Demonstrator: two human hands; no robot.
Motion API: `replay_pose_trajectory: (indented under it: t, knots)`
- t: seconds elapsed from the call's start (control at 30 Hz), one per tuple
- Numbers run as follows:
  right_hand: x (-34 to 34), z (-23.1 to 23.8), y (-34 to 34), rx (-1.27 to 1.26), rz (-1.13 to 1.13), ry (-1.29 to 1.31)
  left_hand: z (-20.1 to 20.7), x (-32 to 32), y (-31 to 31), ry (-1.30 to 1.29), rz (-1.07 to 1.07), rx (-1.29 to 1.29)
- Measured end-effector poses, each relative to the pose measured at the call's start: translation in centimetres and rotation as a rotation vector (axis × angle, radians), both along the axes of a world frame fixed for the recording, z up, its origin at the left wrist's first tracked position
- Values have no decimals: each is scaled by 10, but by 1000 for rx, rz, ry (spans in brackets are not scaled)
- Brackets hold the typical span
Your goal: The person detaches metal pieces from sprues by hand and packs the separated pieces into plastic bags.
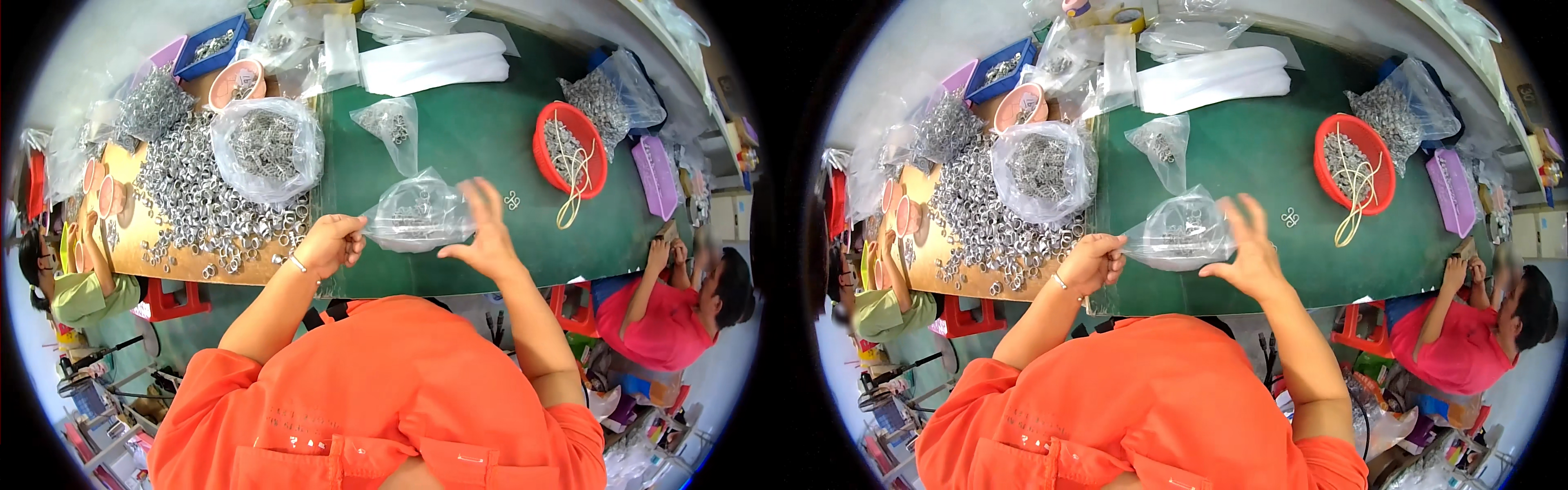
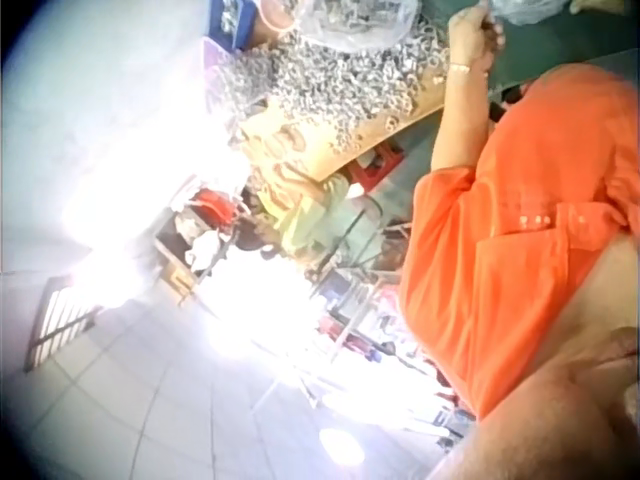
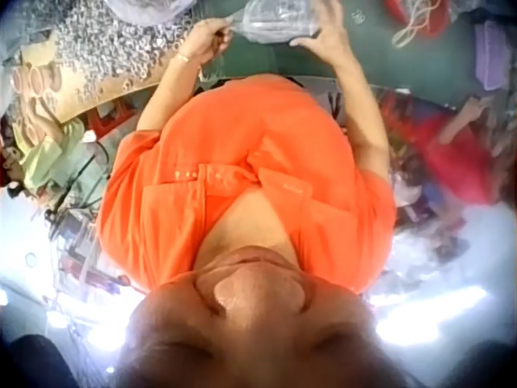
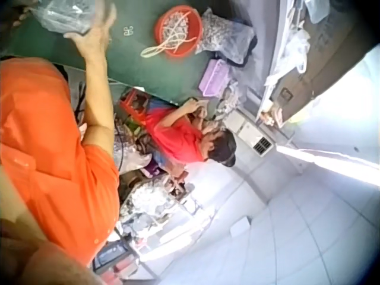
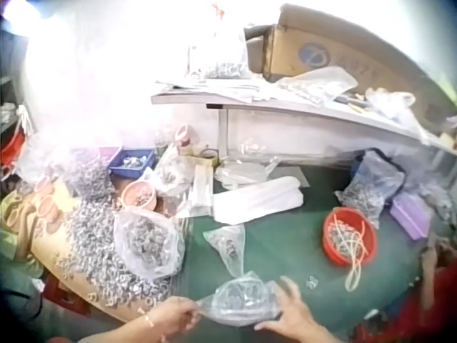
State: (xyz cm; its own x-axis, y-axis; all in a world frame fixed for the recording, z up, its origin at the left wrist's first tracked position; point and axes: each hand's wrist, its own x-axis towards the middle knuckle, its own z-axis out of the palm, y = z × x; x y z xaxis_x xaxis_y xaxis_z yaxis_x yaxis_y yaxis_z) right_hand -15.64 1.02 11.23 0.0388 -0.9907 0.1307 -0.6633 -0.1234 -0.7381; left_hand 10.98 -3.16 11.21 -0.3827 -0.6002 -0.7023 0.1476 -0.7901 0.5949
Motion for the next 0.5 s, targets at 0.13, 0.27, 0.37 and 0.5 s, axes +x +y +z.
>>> replay_pose_trajectory:
  t: [0.13,0.27,0.37,0.5]
  knots:
    - [-19,-9,-16,19,55,-178,6,-7,2,39,92,5]
    - [-49,-56,-17,94,-142,-273,-13,7,-1,27,191,32]
    - [-68,-48,-28,74,-583,-875,-18,16,5,-70,199,0]
    - [-76,-51,-43,153,-474,-1058,-25,28,8,-94,232,10]
